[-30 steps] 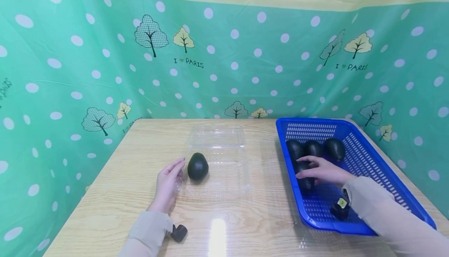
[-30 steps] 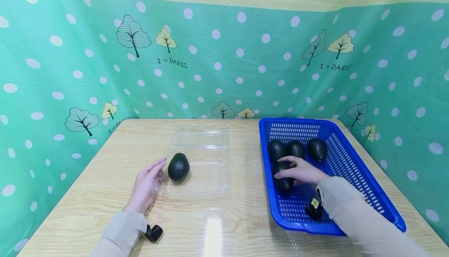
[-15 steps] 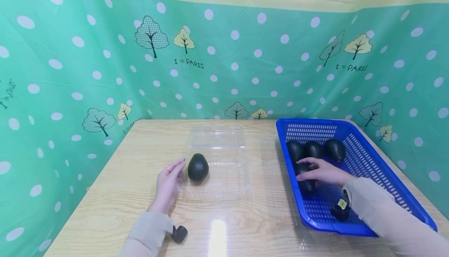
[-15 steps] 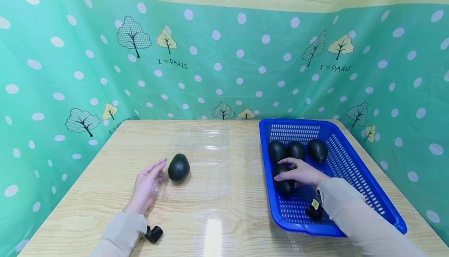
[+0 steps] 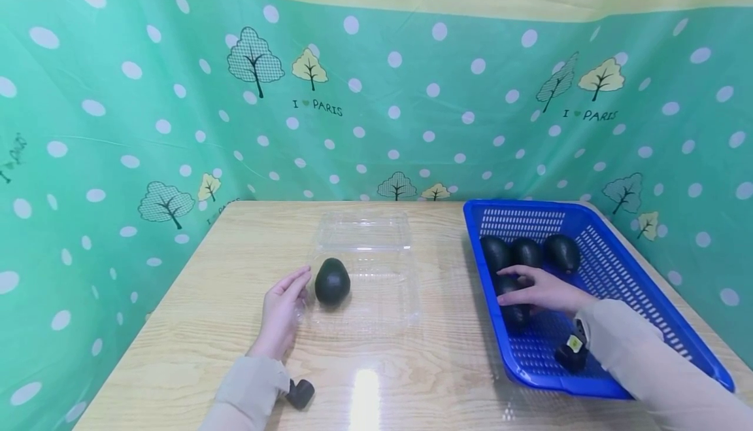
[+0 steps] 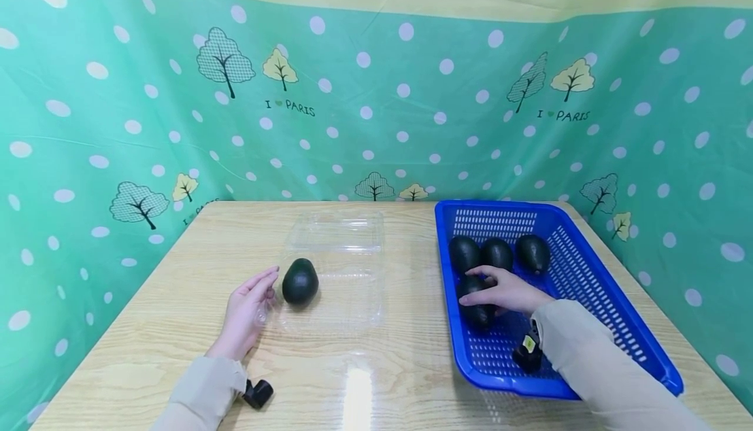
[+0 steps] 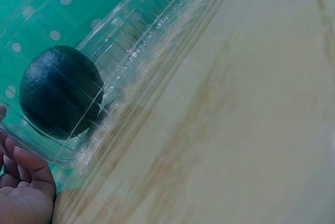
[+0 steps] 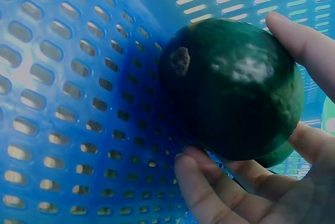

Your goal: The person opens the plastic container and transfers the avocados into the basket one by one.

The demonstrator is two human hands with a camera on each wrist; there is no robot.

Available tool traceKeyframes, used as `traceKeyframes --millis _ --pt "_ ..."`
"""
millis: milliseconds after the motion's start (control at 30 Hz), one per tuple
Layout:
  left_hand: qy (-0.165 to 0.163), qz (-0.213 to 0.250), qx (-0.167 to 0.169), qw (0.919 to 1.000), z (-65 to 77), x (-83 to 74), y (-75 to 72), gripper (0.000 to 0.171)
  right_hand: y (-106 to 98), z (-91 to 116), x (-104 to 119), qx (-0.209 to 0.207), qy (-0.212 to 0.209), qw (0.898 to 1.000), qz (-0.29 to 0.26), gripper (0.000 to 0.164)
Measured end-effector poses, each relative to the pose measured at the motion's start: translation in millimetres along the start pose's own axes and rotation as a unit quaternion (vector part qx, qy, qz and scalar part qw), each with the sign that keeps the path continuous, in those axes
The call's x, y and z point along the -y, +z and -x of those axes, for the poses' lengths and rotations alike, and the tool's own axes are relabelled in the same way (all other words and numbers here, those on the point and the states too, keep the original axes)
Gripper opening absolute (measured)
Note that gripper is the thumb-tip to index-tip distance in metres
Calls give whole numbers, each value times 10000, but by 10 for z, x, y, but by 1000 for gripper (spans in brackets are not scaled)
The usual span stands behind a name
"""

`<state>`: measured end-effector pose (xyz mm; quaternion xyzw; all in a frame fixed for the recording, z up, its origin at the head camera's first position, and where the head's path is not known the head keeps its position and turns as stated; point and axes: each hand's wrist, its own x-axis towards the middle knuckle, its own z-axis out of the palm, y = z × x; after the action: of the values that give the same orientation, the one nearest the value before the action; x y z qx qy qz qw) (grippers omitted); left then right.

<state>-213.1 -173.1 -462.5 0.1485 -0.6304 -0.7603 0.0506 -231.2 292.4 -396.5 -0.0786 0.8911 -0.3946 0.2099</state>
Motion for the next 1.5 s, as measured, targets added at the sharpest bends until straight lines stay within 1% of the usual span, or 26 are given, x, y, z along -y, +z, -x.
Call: traceKeyframes --millis 267,333,433,533,633,767,867,967,1133,1300,1500 --pt "-17 14 -2 10000 0 -3 2 45 -24 -2 16 2 -133 9999 36 75" --pt "-18 22 14 10000 5 -3 2 45 -36 1 30 -47 -180 9997 125 75" --pt "-25 28 23 10000 11 -7 6 46 -62 6 63 -211 -285 9987 376 73" --pt "-15 47 21 10000 11 -15 12 45 -90 8 101 -440 -443 9956 694 69" --pt "-11 56 -1 10000 6 -23 15 45 -106 3 136 -595 -502 9928 907 67" --pt "-28 58 -30 10000 2 -28 14 45 -111 -12 174 -699 -417 9910 1062 65" --pt "-29 38 -39 10000 4 -24 12 45 -120 -25 207 -836 -435 9891 1135 65" --pt "-25 16 -25 10000 4 -17 12 44 -145 -27 252 -1052 -510 9866 1137 64" --pt "-2 5 -31 10000 1 -10 11 45 -190 -20 336 -1341 -631 9844 946 61" --pt "37 9 -76 10000 -3 -11 9 45 -225 -32 412 -1501 -618 9826 904 62" --pt "57 5 -65 10000 4 -14 9 45 -277 -54 490 -1566 -564 9826 822 67"
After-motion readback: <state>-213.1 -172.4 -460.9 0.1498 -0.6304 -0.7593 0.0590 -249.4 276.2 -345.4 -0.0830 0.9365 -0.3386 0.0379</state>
